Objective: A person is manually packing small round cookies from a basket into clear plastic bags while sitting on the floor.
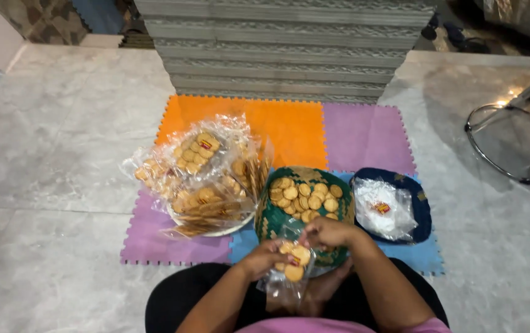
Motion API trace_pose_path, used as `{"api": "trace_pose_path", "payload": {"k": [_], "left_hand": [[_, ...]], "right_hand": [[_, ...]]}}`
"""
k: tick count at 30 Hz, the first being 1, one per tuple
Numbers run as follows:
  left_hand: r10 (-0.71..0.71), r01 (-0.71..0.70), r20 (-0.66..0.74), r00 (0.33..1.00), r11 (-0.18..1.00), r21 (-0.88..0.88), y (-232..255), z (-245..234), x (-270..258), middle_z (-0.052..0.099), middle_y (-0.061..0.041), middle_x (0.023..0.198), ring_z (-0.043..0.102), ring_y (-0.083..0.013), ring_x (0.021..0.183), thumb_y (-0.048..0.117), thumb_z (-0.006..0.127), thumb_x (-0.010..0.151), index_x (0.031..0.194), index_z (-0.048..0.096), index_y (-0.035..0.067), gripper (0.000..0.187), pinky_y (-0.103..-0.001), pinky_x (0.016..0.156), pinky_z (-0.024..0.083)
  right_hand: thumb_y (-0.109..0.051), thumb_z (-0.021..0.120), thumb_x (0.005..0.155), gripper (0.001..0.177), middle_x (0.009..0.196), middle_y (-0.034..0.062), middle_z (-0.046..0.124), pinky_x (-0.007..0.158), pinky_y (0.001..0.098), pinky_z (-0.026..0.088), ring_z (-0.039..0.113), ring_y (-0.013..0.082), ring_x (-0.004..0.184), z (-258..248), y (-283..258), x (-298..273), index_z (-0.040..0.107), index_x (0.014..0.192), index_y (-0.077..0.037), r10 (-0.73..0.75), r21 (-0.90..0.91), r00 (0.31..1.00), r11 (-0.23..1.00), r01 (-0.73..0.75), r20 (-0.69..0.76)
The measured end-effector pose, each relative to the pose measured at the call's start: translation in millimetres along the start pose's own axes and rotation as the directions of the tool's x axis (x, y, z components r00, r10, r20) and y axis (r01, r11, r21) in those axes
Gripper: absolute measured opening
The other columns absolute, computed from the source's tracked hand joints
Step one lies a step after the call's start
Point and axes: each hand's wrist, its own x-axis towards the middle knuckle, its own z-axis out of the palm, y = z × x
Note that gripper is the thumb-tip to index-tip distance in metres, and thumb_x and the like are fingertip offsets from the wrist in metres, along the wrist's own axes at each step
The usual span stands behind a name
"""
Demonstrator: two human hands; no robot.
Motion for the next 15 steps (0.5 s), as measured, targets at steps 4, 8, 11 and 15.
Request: {"api": "trace_pose_path", "payload": {"k": [4, 8, 11, 15], "left_hand": [[-0.042, 0.038, 0.081, 0.996, 0.998, 0.043, -2.0, -14.5, 6.0, 0.073, -0.015, 0.108, 0.074, -0.0185, 0.09, -0.003, 0.07, 0.085, 0.132, 0.059, -0.005, 0.048, -0.021, 0.075, 0.057], [-0.008, 0.003, -0.05, 0.999, 0.995, -0.104, -0.1, -31.9, 11.0, 0.072, -0.017, 0.112, 0.072, -0.0225, 0.092, -0.009, 0.066, 0.086, 0.132, 0.057, -0.004, 0.047, -0.028, 0.08, 0.06], [0.054, -0.064, -0.066, 0.996, 0.984, -0.166, 10.9, -35.2, 18.7, 0.069, -0.018, 0.118, 0.07, -0.0227, 0.094, -0.008, 0.064, 0.087, 0.139, 0.053, -0.003, 0.053, -0.028, 0.079, 0.059], [0.034, -0.038, -0.021, 0.999, 0.978, -0.207, 18.9, -30.0, 30.0, 0.071, -0.014, 0.113, 0.071, -0.0196, 0.093, -0.011, 0.062, 0.088, 0.147, 0.051, 0.006, 0.062, -0.025, 0.079, 0.057]], "right_hand": [[-0.01, 0.073, 0.09, 0.024, 0.082, -0.0045, 0.07, 0.058, 0.0191, 0.042, 0.052, 0.0056, 0.063, -20.3, 2.6, 13.2, 0.081, 0.112, -0.009, -0.118, -0.17, 0.973, 0.974, 0.153, 0.197], [-0.036, 0.071, 0.085, 0.048, 0.123, 0.0108, 0.07, 0.099, 0.0406, 0.054, 0.069, 0.0279, 0.11, -41.2, 70.2, 85.9, 0.07, 0.129, -0.016, -0.157, -0.177, 0.883, 0.98, 0.085, -0.443], [-0.042, 0.079, 0.077, 0.065, 0.135, 0.0089, 0.054, 0.1, 0.0381, 0.048, 0.058, 0.0294, 0.118, -49.3, 98.7, 136.3, 0.063, 0.135, -0.019, -0.383, -0.534, 0.67, 0.845, -0.024, -0.636], [-0.058, 0.067, 0.089, 0.097, 0.168, 0.0185, 0.005, 0.118, 0.0642, 0.018, 0.001, 0.0406, 0.155, -44.2, 63.9, 144.0, 0.015, 0.162, -0.024, -0.267, -0.769, 0.851, 0.6, -0.22, -0.452]]}}
